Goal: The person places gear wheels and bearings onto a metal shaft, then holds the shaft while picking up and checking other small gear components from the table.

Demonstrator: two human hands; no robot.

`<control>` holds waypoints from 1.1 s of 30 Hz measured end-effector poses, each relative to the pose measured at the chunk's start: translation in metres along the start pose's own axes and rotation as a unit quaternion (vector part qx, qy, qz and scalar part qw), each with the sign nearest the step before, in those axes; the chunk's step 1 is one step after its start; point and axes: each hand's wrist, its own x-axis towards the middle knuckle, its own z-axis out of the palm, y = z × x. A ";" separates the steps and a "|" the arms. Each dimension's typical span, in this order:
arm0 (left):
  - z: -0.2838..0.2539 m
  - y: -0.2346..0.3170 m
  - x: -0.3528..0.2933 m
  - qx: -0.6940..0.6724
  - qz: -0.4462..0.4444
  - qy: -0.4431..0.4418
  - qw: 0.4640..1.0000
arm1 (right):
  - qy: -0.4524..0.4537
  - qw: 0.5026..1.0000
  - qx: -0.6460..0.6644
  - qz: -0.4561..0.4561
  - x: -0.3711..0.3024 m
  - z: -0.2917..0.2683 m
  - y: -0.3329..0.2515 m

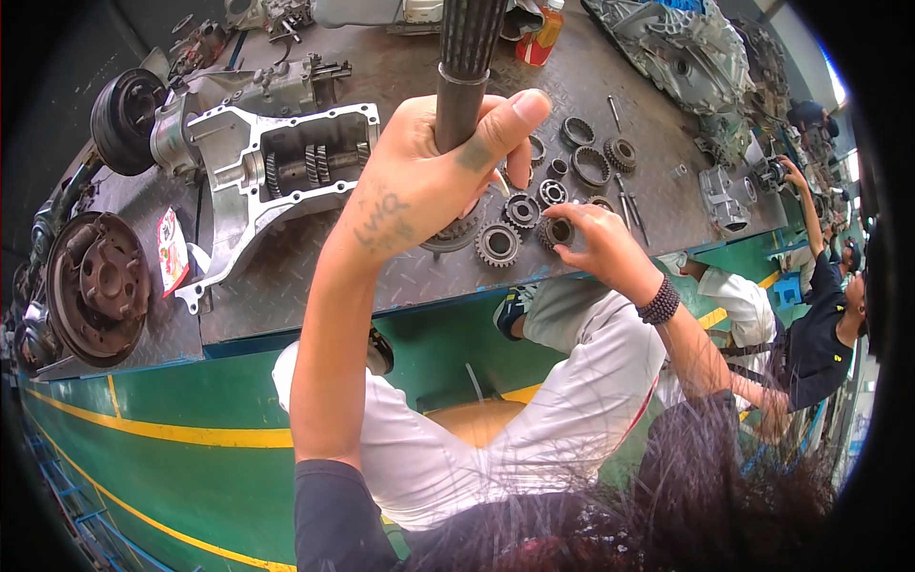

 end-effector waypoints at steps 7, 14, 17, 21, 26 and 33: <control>0.001 -0.001 -0.001 0.002 0.003 0.005 1.000 | -0.006 1.000 -0.014 -0.020 0.005 -0.001 0.003; -0.001 -0.003 0.000 0.008 -0.014 -0.001 1.000 | -0.033 0.981 0.184 0.059 -0.002 -0.005 0.020; 0.002 -0.003 0.003 -0.009 -0.001 -0.008 1.000 | -0.029 0.909 0.390 0.144 -0.013 -0.003 0.034; 0.000 -0.002 -0.002 -0.004 0.000 0.010 1.000 | 0.009 0.867 0.475 0.148 -0.013 -0.004 0.018; -0.002 -0.003 0.001 0.020 0.005 -0.008 1.000 | 0.047 0.818 0.560 0.122 -0.013 -0.003 0.017; 0.001 -0.007 0.000 -0.013 0.010 0.018 1.000 | 0.095 0.753 0.641 0.113 -0.017 0.000 0.015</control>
